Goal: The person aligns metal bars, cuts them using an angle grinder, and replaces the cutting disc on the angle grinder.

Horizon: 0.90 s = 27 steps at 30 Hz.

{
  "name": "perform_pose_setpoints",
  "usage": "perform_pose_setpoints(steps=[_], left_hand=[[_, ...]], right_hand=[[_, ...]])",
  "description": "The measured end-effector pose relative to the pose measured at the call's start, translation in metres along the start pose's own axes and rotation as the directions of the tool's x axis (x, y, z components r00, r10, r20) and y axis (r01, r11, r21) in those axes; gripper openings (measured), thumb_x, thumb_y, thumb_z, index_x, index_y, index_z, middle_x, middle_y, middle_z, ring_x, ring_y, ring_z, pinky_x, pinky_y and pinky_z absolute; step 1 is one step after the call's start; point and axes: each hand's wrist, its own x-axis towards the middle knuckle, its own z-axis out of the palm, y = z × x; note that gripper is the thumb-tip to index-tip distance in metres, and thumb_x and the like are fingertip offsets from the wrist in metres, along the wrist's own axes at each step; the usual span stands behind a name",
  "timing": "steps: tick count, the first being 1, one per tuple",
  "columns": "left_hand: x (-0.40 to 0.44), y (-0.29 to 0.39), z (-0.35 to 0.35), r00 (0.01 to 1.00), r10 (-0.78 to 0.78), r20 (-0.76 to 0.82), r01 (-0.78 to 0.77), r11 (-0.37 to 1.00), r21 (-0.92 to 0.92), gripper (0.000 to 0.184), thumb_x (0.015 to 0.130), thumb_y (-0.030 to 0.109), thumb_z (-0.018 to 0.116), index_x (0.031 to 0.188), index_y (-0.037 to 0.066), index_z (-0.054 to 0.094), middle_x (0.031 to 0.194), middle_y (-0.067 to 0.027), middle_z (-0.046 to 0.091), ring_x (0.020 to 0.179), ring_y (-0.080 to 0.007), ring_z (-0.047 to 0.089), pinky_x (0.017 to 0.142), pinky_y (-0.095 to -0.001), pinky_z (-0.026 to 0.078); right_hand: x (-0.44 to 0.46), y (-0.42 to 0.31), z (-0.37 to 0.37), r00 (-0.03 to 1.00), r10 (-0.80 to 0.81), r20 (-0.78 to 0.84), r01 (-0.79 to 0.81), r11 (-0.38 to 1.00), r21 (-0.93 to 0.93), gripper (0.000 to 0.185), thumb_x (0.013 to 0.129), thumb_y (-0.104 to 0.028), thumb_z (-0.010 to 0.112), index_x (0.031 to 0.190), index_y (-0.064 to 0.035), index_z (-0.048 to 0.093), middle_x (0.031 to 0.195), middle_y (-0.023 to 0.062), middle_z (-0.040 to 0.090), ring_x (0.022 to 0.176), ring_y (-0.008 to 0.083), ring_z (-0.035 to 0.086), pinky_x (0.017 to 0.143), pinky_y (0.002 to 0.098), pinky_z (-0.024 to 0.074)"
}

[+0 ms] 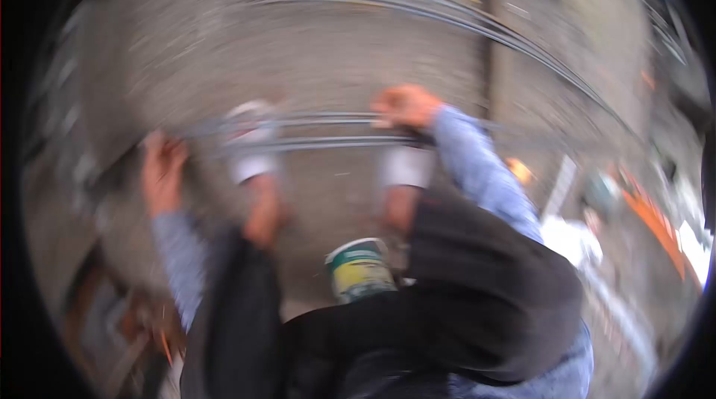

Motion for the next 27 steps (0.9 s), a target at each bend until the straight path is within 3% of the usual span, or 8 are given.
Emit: perform_pose_setpoints(steps=[1,2,3,4,5,10,23,27], left_hand=[[0.001,0.008,0.0,0.995,-0.09,-0.048,0.083,0.989,-0.125,0.038,0.094,0.007,0.065,0.131,0.004,0.056,0.117,-0.0132,0.062,0.111,-0.0231,0.061,0.101,-0.0381,0.051],[-0.001,0.015,-0.003,0.999,-0.005,-0.038,0.004,1.0,-0.021,0.047,0.092,0.003,0.068,0.136,0.003,0.053,0.121,-0.012,0.06,0.112,-0.0228,0.062,0.098,-0.0383,0.054],[0.006,0.004,-0.014,0.996,0.005,-0.087,-0.013,0.995,-0.099,0.033,0.091,0.008,0.072,0.122,0.003,0.06,0.111,-0.0114,0.063,0.105,-0.0214,0.064,0.091,-0.0386,0.056],[0.029,0.003,-0.021,0.894,-0.426,-0.139,0.19,0.642,-0.743,0.015,0.092,0.017,0.073,0.099,0.008,0.063,0.091,-0.007,0.065,0.085,-0.0185,0.065,0.076,-0.036,0.057],[0.032,0.004,-0.02,0.895,-0.406,-0.185,0.162,0.682,-0.713,0.02,0.091,0.022,0.075,0.09,0.009,0.061,0.082,-0.0054,0.065,0.077,-0.0176,0.065,0.073,-0.0362,0.056],[0.036,0.005,-0.022,0.85,-0.473,-0.234,0.216,0.716,-0.664,0.017,0.091,0.021,0.075,0.09,0.01,0.062,0.081,-0.0039,0.065,0.076,-0.0164,0.064,0.072,-0.0363,0.054],[0.048,0.003,-0.047,0.846,-0.455,-0.279,0.156,0.711,-0.686,0.021,0.092,0.021,0.075,0.088,0.009,0.059,0.08,-0.0059,0.063,0.073,-0.0187,0.063,0.071,-0.0399,0.055],[0.054,-0.005,-0.066,0.837,-0.473,-0.275,0.142,0.674,-0.725,0.018,0.093,0.022,0.073,0.091,0.006,0.063,0.083,-0.0062,0.061,0.079,-0.0188,0.062,0.078,-0.0407,0.057]], right_hand=[[0.011,0.01,0.005,0.995,-0.093,0.021,0.092,0.994,0.053,0.041,0.076,-0.028,0.086,0.108,-0.0073,0.071,0.102,0.0069,0.072,0.097,0.0209,0.066,0.087,0.036,0.0546],[0.014,-0.001,0.009,0.999,0.012,0.034,-0.016,0.991,0.129,0.036,0.074,-0.019,0.087,0.103,-0.0062,0.071,0.098,0.006,0.071,0.096,0.0183,0.066,0.089,0.0347,0.0537],[0.023,0.005,0.015,1.0,0.021,0.01,-0.023,0.966,0.256,0.033,0.07,-0.01,0.088,0.098,-0.0062,0.07,0.093,0.0028,0.069,0.09,0.0146,0.064,0.085,0.0322,0.0524],[0.029,0.006,0.016,1.0,-0.015,0.026,0.007,0.957,0.29,0.034,0.068,-0.007,0.089,0.096,-0.0064,0.069,0.087,-0.0016,0.065,0.083,0.0116,0.06,0.079,0.0289,0.0498],[0.026,-0.004,0.014,0.999,-0.032,0.038,0.018,0.947,0.32,0.031,0.07,-0.005,0.087,0.093,-0.0058,0.067,0.082,-0.0052,0.059,0.076,0.0088,0.054,0.073,0.0264,0.0465],[0.025,-0.014,0.016,0.994,-0.069,0.088,0.029,0.919,0.392,0.03,0.074,0.002,0.083,0.095,-0.0043,0.064,0.081,-0.0074,0.058,0.072,0.0027,0.051,0.068,0.0191,0.0442],[0.04,-0.034,0.03,0.99,-0.103,0.094,0.05,0.891,0.452,0.027,0.077,0.0,0.082,0.097,-0.0032,0.065,0.082,-0.007,0.062,0.071,0.0017,0.053,0.067,0.019,0.046],[0.044,-0.055,0.037,0.988,-0.11,0.112,0.049,0.895,0.443,0.028,0.077,-0.001,0.083,0.097,-0.0035,0.064,0.08,-0.0075,0.061,0.071,0.0013,0.052,0.065,0.0189,0.0447]])
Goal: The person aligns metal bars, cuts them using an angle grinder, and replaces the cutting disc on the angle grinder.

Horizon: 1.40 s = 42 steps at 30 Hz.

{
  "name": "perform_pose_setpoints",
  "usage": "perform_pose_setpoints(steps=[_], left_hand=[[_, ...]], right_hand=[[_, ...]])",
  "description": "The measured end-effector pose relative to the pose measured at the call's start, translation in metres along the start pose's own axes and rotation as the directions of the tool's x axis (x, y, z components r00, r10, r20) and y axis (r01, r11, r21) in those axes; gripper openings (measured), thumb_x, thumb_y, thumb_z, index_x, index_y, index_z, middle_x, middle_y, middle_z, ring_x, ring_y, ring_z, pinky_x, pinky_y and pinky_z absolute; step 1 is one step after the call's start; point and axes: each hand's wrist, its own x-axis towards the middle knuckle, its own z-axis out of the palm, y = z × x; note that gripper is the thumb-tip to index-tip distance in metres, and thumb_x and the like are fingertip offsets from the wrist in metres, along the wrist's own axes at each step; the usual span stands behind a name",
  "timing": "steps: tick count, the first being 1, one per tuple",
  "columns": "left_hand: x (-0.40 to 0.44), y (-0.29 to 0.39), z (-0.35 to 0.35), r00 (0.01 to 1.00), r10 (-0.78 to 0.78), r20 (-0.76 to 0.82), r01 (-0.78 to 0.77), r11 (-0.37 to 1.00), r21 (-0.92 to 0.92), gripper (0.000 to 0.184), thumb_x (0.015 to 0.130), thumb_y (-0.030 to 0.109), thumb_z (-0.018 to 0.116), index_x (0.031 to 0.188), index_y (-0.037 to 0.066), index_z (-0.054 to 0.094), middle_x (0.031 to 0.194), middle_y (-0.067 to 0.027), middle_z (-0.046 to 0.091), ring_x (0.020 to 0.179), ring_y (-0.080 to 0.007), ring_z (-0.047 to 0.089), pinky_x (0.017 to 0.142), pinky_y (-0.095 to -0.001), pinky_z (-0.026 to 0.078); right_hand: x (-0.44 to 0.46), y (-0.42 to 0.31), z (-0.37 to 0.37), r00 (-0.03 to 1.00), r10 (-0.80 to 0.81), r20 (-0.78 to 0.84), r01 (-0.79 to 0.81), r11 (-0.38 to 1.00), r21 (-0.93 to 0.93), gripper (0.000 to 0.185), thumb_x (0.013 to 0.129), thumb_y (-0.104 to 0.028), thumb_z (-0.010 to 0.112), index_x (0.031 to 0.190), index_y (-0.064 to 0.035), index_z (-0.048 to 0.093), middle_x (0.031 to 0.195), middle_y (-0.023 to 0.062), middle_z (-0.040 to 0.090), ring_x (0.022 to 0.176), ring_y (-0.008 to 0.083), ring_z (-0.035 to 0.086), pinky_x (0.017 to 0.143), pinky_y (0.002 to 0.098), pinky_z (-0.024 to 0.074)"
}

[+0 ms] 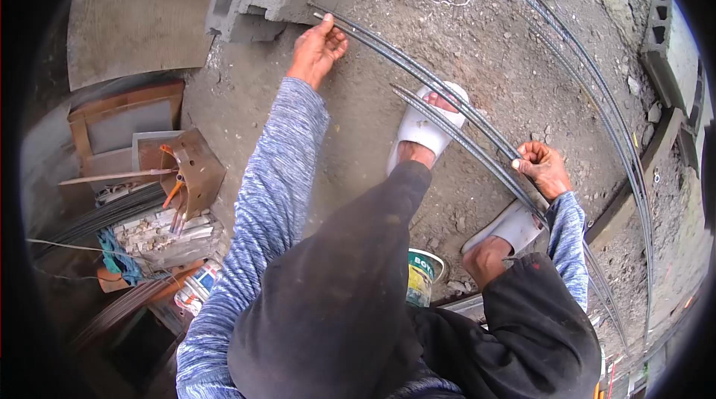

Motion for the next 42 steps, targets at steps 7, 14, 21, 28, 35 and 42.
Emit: perform_pose_setpoints(steps=[7,14,21,28,35,42], left_hand=[[0.005,0.006,0.003,0.999,0.034,-0.021,-0.033,0.999,0.031,0.019,0.093,0.018,0.072,0.091,0.005,0.059,0.081,-0.0083,0.061,0.076,-0.0196,0.061,0.075,-0.0423,0.055],[0.008,0.019,0.001,0.999,0.041,-0.03,-0.041,0.999,0.012,0.017,0.094,0.02,0.071,0.091,0.005,0.063,0.084,-0.0069,0.058,0.079,-0.0191,0.06,0.081,-0.0441,0.057],[0.012,0.023,0.002,0.997,0.028,-0.07,-0.029,1.0,-0.012,0.016,0.094,0.018,0.071,0.092,0.004,0.062,0.084,-0.0072,0.058,0.079,-0.0192,0.059,0.085,-0.0458,0.057],[0.016,0.025,0.001,0.995,0.056,-0.079,-0.055,0.998,0.014,0.018,0.092,0.014,0.073,0.091,0.003,0.058,0.081,-0.0088,0.06,0.075,-0.0206,0.06,0.079,-0.0476,0.058],[0.023,0.028,-0.003,0.998,0.028,-0.051,-0.028,1.0,0.01,0.017,0.094,0.016,0.072,0.091,0.004,0.06,0.083,-0.0077,0.059,0.078,-0.0205,0.059,0.081,-0.0465,0.057],[-0.023,-0.001,0.008,0.995,-0.05,0.086,0.032,0.98,0.196,0.051,0.096,0.044,0.065,0.117,-0.001,0.055,0.107,-0.0131,0.058,0.098,-0.0225,0.058,0.089,-0.0469,0.052]], right_hand=[[0.008,-0.004,0.005,1.0,-0.016,0.007,0.016,1.0,0.004,0.026,0.078,-0.001,0.082,0.097,-0.0042,0.064,0.076,-0.0073,0.06,0.068,0.0017,0.053,0.064,0.0189,0.045],[0.009,-0.015,0.019,1.0,-0.023,0.009,0.022,0.994,0.108,0.023,0.082,0.0,0.079,0.098,-0.0027,0.062,0.078,-0.0028,0.063,0.068,0.0061,0.058,0.064,0.0214,0.0487],[0.016,-0.013,0.02,0.998,-0.05,0.025,0.047,0.995,0.084,0.023,0.081,0.001,0.079,0.098,-0.0026,0.063,0.079,-0.0016,0.064,0.068,0.0068,0.059,0.064,0.022,0.05],[0.015,-0.015,0.024,0.998,-0.055,0.015,0.052,0.991,0.126,0.023,0.082,0.001,0.079,0.097,-0.0025,0.062,0.076,-0.0018,0.063,0.066,0.0065,0.058,0.061,0.0218,0.0486],[0.019,-0.009,0.022,0.998,-0.06,0.003,0.06,0.994,0.091,0.023,0.08,-0.001,0.08,0.096,-0.0026,0.062,0.076,-0.0031,0.061,0.067,0.005,0.055,0.062,0.0207,0.0466],[0.011,-0.008,0.018,0.995,-0.1,-0.008,0.1,0.992,-0.072,0.033,0.082,-0.016,0.082,0.104,0.0006,0.064,0.085,-0.0009,0.063,0.079,0.0081,0.057,0.073,0.0234,0.0476]])
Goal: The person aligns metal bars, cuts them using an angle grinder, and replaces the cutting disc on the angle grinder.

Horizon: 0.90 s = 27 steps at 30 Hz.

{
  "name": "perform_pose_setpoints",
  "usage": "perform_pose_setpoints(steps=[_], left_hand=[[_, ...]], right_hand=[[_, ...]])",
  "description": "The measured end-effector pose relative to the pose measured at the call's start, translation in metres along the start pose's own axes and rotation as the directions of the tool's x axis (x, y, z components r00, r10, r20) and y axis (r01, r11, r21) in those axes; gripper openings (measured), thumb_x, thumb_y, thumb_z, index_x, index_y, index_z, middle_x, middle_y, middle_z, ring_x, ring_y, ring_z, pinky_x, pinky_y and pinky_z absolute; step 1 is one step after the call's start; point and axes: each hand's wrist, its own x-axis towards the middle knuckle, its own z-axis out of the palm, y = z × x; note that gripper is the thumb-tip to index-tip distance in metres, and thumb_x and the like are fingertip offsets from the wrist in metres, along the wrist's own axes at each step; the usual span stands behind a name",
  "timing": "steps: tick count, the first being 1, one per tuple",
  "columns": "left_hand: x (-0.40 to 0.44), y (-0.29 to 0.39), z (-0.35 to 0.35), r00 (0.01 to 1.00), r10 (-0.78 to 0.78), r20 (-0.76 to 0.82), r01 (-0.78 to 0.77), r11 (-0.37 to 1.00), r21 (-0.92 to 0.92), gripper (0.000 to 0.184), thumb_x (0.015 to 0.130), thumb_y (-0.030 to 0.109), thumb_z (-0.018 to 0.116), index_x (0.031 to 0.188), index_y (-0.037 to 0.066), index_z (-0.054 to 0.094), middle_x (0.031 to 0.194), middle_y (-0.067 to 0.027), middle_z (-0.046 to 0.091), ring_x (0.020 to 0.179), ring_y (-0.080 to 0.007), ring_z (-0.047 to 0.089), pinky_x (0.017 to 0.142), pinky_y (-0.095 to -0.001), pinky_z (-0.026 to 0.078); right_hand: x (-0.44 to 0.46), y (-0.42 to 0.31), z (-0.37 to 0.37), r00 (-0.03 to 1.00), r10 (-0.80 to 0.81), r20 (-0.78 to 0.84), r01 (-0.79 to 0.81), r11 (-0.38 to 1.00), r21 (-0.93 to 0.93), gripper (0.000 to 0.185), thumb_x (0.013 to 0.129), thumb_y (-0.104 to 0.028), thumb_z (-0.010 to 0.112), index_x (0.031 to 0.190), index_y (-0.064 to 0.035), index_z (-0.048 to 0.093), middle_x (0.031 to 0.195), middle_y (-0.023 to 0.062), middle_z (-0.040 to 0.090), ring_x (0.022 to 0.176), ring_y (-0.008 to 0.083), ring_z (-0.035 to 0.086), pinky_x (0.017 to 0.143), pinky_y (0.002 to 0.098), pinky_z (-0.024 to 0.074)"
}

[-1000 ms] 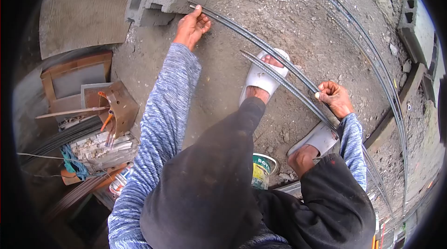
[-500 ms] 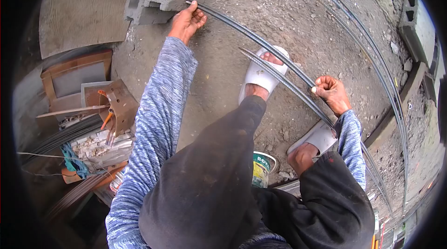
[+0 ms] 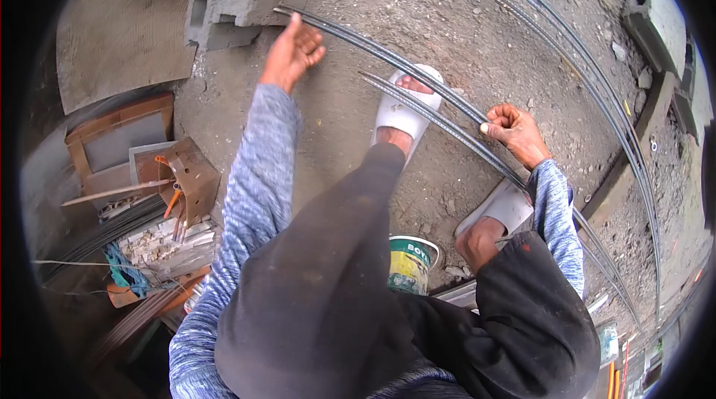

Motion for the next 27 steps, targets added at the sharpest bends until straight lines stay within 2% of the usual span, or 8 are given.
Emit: perform_pose_setpoints(steps=[1,3,8,12,17,20,24,27], left_hand=[[-0.027,-0.01,0.02,1.0,-0.012,0.015,0.009,0.989,0.146,0.066,0.094,0.054,0.062,0.127,-0.002,0.049,0.114,-0.0152,0.055,0.105,-0.0237,0.057,0.09,-0.0451,0.051],[-0.061,-0.042,0.038,0.999,-0.047,0.024,0.039,0.963,0.266,0.061,0.094,0.05,0.065,0.127,0.001,0.05,0.115,-0.015,0.056,0.107,-0.0246,0.057,0.089,-0.0441,0.051],[-0.1,-0.107,0.047,0.972,-0.193,0.137,0.183,0.98,0.082,0.044,0.092,0.042,0.071,0.111,0.006,0.057,0.11,-0.0096,0.062,0.098,-0.0196,0.061,0.081,-0.037,0.052],[-0.101,-0.115,0.052,0.959,-0.203,0.2,0.192,0.979,0.074,0.029,0.092,0.034,0.074,0.099,0.01,0.059,0.097,-0.0036,0.066,0.088,-0.0146,0.064,0.076,-0.0314,0.053],[-0.099,-0.107,0.05,0.934,-0.237,0.266,0.242,0.97,0.014,0.018,0.095,0.022,0.071,0.097,0.009,0.058,0.092,-0.006,0.069,0.085,-0.0161,0.067,0.074,-0.0303,0.056],[-0.099,-0.112,0.052,0.922,-0.252,0.293,0.269,0.963,-0.016,0.016,0.095,0.018,0.07,0.095,0.008,0.058,0.092,-0.0089,0.07,0.083,-0.0177,0.069,0.073,-0.0306,0.057],[-0.096,-0.126,0.062,0.926,-0.226,0.302,0.254,0.966,-0.057,0.018,0.095,0.016,0.07,0.089,0.008,0.055,0.092,-0.0115,0.07,0.084,-0.0189,0.07,0.074,-0.0316,0.058],[-0.099,-0.125,0.068,0.943,-0.22,0.249,0.248,0.965,-0.086,0.022,0.093,0.014,0.071,0.085,0.01,0.051,0.09,-0.0118,0.07,0.084,-0.0196,0.071,0.073,-0.0325,0.06]], right_hand=[[-0.004,-0.003,-0.001,0.999,-0.03,-0.013,0.029,0.998,-0.047,0.035,0.083,-0.02,0.081,0.106,0.0009,0.064,0.087,0.0004,0.063,0.082,0.0091,0.058,0.075,0.0241,0.0477],[-0.015,0.0,-0.004,0.995,-0.068,-0.075,0.061,0.994,-0.092,0.038,0.087,-0.026,0.077,0.11,0.0009,0.064,0.092,0.0029,0.064,0.089,0.0107,0.059,0.079,0.0251,0.0477],[-0.07,0.039,-0.048,0.972,-0.059,-0.228,0.02,0.985,-0.172,0.036,0.095,-0.033,0.067,0.111,-0.0006,0.066,0.095,0.005,0.067,0.092,0.012,0.062,0.081,0.0261,0.0492],[-0.088,0.047,-0.058,0.98,0.108,-0.166,-0.127,0.986,-0.107,0.031,0.097,-0.03,0.064,0.103,0.0004,0.068,0.082,0.002,0.065,0.076,0.0103,0.06,0.07,0.0277,0.0504],[-0.072,0.04,-0.053,0.982,0.126,-0.141,-0.145,0.981,-0.128,0.028,0.097,-0.027,0.064,0.094,0.0004,0.069,0.071,-0.0013,0.06,0.062,0.0078,0.054,0.057,0.0277,0.0453],[-0.074,0.037,-0.049,0.974,0.147,-0.174,-0.175,0.972,-0.158,0.028,0.098,-0.028,0.063,0.091,-0.0013,0.066,0.074,-0.0023,0.059,0.067,0.0091,0.053,0.062,0.0269,0.044],[-0.073,0.045,-0.053,0.988,0.095,-0.125,-0.117,0.976,-0.181,0.025,0.096,-0.026,0.066,0.096,-0.0011,0.068,0.075,-0.0008,0.061,0.066,0.0082,0.054,0.06,0.0273,0.0448],[-0.084,0.047,-0.074,0.99,0.138,-0.011,-0.137,0.969,-0.204,0.036,0.083,-0.032,0.081,0.1,-0.0016,0.069,0.08,-0.0001,0.064,0.072,0.012,0.057,0.067,0.0295,0.0468]])
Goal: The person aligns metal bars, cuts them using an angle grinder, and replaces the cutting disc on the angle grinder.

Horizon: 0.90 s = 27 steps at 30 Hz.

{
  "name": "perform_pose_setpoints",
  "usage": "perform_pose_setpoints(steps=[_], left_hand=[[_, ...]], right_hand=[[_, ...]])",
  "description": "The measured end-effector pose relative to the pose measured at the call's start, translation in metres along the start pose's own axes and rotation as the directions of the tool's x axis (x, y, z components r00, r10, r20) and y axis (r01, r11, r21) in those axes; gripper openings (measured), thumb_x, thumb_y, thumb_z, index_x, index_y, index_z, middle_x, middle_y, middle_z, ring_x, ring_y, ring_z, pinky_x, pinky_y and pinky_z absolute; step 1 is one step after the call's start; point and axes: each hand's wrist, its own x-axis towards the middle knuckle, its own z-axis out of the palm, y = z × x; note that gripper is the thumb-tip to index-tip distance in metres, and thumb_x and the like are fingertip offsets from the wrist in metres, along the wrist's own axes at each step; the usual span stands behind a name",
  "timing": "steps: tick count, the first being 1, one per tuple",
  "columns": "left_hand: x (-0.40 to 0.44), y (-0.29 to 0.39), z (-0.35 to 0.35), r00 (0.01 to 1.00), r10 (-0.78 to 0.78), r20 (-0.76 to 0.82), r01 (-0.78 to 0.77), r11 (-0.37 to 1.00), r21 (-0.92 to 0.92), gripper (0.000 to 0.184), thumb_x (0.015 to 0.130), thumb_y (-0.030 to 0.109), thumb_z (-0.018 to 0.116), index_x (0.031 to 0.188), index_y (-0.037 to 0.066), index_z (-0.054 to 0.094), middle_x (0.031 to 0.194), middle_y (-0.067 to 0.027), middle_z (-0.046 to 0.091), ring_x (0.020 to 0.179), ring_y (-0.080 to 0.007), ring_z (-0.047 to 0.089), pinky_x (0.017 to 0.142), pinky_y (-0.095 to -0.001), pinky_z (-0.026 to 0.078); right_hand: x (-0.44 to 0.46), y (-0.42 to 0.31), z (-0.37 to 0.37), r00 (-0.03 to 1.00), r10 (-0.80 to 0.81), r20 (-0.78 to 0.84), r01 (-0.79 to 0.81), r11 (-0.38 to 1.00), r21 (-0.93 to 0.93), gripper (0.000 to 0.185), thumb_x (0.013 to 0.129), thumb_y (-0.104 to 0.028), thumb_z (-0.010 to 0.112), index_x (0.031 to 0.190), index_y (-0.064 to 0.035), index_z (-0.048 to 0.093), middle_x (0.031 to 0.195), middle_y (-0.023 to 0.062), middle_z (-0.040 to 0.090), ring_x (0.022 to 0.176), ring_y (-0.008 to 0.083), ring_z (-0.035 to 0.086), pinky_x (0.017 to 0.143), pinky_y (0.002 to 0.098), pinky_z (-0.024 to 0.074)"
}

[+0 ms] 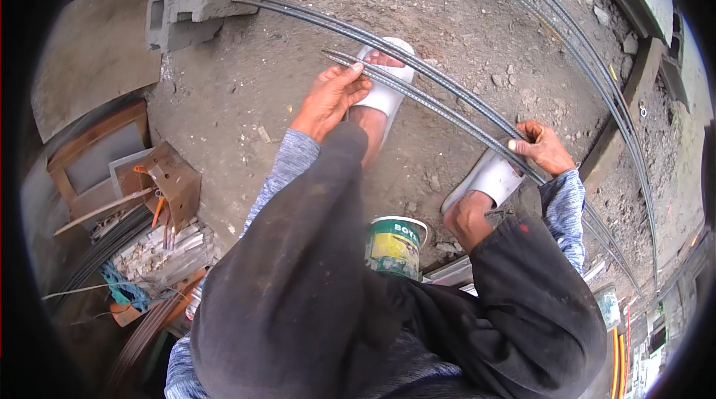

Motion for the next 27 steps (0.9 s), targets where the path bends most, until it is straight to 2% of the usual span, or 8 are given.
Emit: perform_pose_setpoints(steps=[1,2,6,10,13,17,23,27], left_hand=[[0.0,-0.001,0.001,1.0,0.007,-0.024,-0.008,1.0,-0.012,0.022,0.093,0.014,0.072,0.085,0.011,0.051,0.089,-0.0117,0.07,0.084,-0.0197,0.071,0.073,-0.0327,0.06],[0.003,-0.002,-0.001,0.999,-0.009,-0.031,0.008,1.0,-0.017,0.017,0.091,0.013,0.073,0.09,0.008,0.057,0.089,-0.0099,0.07,0.083,-0.0191,0.071,0.073,-0.0331,0.06],[0.013,-0.007,-0.007,0.999,0.02,0.034,-0.02,1.0,-0.004,0.014,0.09,0.014,0.075,0.093,0.006,0.064,0.089,-0.0075,0.07,0.082,-0.0171,0.069,0.071,-0.0312,0.058],[0.009,-0.007,0.008,0.999,0.05,0.005,-0.05,0.999,-0.02,0.01,0.091,0.015,0.074,0.09,0.008,0.066,0.09,-0.0058,0.07,0.082,-0.0157,0.066,0.073,-0.031,0.056],[0.011,-0.008,-0.001,0.996,0.083,-0.01,-0.083,0.996,-0.026,0.008,0.093,0.015,0.071,0.093,0.008,0.067,0.096,-0.0058,0.07,0.088,-0.0156,0.065,0.08,-0.0328,0.054],[0.007,-0.005,0.005,0.998,0.065,0.019,-0.065,0.998,0.003,0.012,0.096,0.016,0.068,0.105,0.007,0.067,0.106,-0.0072,0.068,0.099,-0.0161,0.062,0.089,-0.0354,0.05],[0.022,0.004,-0.012,0.998,0.059,0.029,-0.056,0.994,-0.092,0.017,0.097,0.02,0.067,0.109,0.008,0.066,0.104,-0.0039,0.067,0.097,-0.0152,0.062,0.087,-0.0417,0.049],[0.035,0.041,-0.032,0.989,0.137,0.048,-0.134,0.989,-0.065,0.016,0.096,0.026,0.068,0.103,0.011,0.067,0.097,-0.0049,0.068,0.094,-0.0151,0.062,0.084,-0.0423,0.049]], right_hand=[[-0.002,0.006,-0.007,0.999,-0.015,0.031,0.017,0.998,-0.056,0.041,0.08,-0.033,0.084,0.101,-0.0016,0.069,0.081,0.0,0.064,0.073,0.0131,0.058,0.069,0.0302,0.0472],[-0.009,0.003,-0.012,0.989,0.137,0.047,-0.138,0.99,0.033,0.048,0.071,-0.032,0.089,0.102,-0.0024,0.07,0.083,0.0018,0.067,0.079,0.0152,0.059,0.075,0.0315,0.0474],[-0.014,0.025,-0.03,0.981,0.173,0.09,-0.145,0.957,-0.253,0.045,0.066,-0.026,0.088,0.101,-0.0042,0.071,0.085,0.0038,0.068,0.082,0.0169,0.06,0.077,0.0338,0.0467],[-0.009,0.018,-0.031,0.975,0.202,0.086,-0.158,0.918,-0.363,0.041,0.069,-0.029,0.087,0.097,-0.0044,0.07,0.082,0.0038,0.067,0.08,0.0176,0.058,0.074,0.0356,0.045],[-0.004,0.021,-0.025,0.983,0.121,0.139,-0.093,0.977,-0.193,0.037,0.07,-0.027,0.085,0.098,-0.0064,0.072,0.084,0.0044,0.069,0.08,0.0173,0.061,0.074,0.0353,0.046],[-0.003,0.013,-0.021,0.992,0.076,0.097,-0.033,0.922,-0.386,0.044,0.069,-0.027,0.088,0.103,-0.0042,0.071,0.093,0.0067,0.072,0.089,0.0175,0.065,0.079,0.0358,0.0501],[0.005,0.018,-0.011,0.99,0.094,0.101,-0.081,0.988,-0.129,0.044,0.069,-0.028,0.087,0.103,-0.0038,0.071,0.082,0.0089,0.073,0.078,0.0213,0.069,0.072,0.0372,0.0545],[0.028,-0.022,0.006,0.995,-0.03,0.099,0.036,0.998,-0.058,0.042,0.068,-0.021,0.089,0.1,-0.0039,0.068,0.088,0.0074,0.071,0.08,0.0163,0.066,0.073,0.0344,0.053]])
